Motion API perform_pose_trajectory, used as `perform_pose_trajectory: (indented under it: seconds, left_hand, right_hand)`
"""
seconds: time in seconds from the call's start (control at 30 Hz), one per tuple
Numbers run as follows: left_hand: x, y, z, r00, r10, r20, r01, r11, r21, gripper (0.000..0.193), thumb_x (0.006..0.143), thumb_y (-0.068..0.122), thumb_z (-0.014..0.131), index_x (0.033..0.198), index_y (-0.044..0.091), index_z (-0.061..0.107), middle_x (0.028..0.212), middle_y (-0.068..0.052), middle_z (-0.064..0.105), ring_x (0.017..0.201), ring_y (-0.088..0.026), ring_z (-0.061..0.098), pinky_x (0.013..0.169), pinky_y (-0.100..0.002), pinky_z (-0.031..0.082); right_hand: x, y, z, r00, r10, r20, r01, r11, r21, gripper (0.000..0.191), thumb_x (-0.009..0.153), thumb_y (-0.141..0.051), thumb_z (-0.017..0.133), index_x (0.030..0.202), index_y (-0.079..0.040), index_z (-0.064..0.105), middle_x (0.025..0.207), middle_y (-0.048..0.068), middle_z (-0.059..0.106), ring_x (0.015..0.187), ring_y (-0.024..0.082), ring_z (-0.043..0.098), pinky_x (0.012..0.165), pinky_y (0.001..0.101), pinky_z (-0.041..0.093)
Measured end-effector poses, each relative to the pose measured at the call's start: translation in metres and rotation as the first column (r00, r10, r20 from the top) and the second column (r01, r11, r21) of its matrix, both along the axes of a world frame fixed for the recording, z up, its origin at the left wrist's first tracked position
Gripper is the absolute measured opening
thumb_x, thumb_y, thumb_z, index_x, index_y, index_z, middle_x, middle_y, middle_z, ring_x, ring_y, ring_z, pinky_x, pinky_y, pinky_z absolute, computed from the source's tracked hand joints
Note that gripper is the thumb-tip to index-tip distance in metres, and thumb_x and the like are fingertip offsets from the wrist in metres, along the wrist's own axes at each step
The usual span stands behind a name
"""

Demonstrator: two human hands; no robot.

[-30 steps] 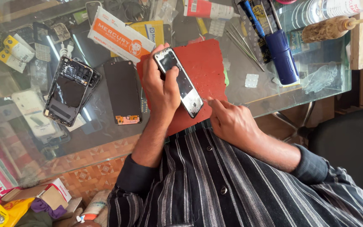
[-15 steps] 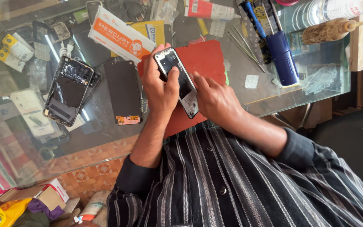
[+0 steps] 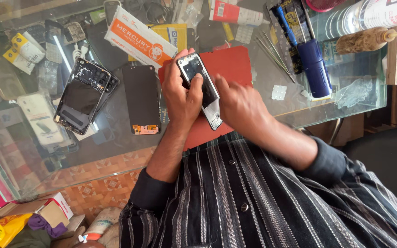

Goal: The person disassembles a smartphone at a repair bench. They pry the back cover off the phone body, peel away the battery and internal components, scrape old adhesive from the frame with a blade, and use a screwdriver to work on the phone frame.

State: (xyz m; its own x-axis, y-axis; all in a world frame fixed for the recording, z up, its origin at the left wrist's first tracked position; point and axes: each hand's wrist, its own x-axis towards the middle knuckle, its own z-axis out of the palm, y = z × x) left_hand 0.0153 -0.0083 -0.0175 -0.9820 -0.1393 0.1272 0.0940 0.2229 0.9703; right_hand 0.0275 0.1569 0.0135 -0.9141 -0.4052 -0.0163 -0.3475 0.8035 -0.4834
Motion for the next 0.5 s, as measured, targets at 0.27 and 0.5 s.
perform_pose_trajectory:
  seconds: [0.27, 0.5]
  left_hand:
    - [-0.001, 0.001, 0.003, 1.000, -0.005, -0.017, 0.005, 1.000, 0.026, 0.052, 0.089, -0.002, 0.060, 0.140, -0.004, 0.054, 0.137, -0.019, 0.063, 0.128, -0.031, 0.066, 0.111, -0.039, 0.054]
    - [-0.003, 0.000, 0.005, 1.000, 0.001, -0.019, -0.002, 0.998, -0.062, 0.051, 0.088, -0.001, 0.062, 0.139, -0.003, 0.057, 0.134, -0.017, 0.066, 0.125, -0.031, 0.067, 0.110, -0.039, 0.054]
  right_hand:
    - [-0.020, -0.006, -0.016, 0.996, -0.041, -0.080, 0.026, 0.984, -0.176, 0.031, 0.090, -0.002, 0.061, 0.121, 0.001, 0.055, 0.086, 0.022, 0.067, 0.073, 0.045, 0.066, 0.058, 0.0542, 0.050]
    - [-0.034, -0.009, -0.018, 0.992, -0.047, -0.115, 0.009, 0.950, -0.312, 0.032, 0.097, -0.001, 0.061, 0.128, -0.004, 0.058, 0.096, 0.019, 0.071, 0.082, 0.043, 0.069, 0.063, 0.0522, 0.053]
